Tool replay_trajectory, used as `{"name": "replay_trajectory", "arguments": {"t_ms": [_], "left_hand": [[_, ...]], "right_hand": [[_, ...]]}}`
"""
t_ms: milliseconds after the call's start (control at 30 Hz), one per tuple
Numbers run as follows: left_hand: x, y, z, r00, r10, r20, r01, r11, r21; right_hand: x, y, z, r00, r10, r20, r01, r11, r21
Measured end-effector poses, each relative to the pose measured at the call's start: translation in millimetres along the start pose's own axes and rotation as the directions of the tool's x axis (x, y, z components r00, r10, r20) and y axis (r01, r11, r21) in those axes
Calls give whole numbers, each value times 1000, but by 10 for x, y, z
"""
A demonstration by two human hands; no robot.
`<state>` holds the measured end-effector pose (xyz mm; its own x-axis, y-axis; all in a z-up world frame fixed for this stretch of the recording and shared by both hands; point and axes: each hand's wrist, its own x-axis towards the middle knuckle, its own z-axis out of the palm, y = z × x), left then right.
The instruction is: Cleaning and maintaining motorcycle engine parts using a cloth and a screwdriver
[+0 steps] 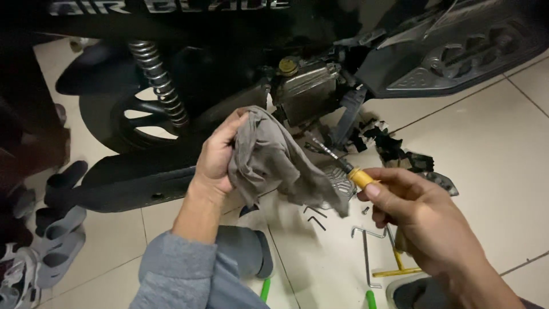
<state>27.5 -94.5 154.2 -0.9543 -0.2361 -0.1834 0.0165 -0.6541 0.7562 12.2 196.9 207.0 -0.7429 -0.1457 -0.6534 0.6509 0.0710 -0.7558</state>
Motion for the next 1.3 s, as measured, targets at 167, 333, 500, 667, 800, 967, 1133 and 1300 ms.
{"name": "replay_trajectory", "arguments": {"t_ms": [167, 333, 500, 667, 800, 967, 1133, 1300], "left_hand": [[-63, 150, 241, 1000, -16, -19, 20, 965, 261], [-85, 17, 217, 984, -99, 150, -13, 795, 607], [-306, 78, 573, 909, -408, 86, 133, 479, 868], [-205, -130, 608, 940, -140, -310, 334, 555, 762], [41, -498, 220, 975, -177, -138, 222, 691, 688], [34, -886, 144, 872, -232, -430, 432, 777, 457], [25, -836, 229, 822, -169, -544, 445, 787, 427], [24, -766, 336, 811, -127, -571, 427, 797, 428]], "right_hand": [[-134, -64, 90, 988, 121, 92, -109, 986, -126], [163, 263, 234, 997, 11, 78, -6, 998, -70], [280, 362, 283, 982, -182, 59, 175, 978, 113], [306, 340, 304, 963, -257, 86, 218, 924, 314], [333, 419, 364, 956, -247, 157, 205, 948, 243], [314, 366, 486, 987, -149, 60, 143, 985, 98], [416, 395, 525, 990, -135, -28, 136, 991, 8], [292, 268, 628, 995, -95, -26, 92, 988, -122]]}}
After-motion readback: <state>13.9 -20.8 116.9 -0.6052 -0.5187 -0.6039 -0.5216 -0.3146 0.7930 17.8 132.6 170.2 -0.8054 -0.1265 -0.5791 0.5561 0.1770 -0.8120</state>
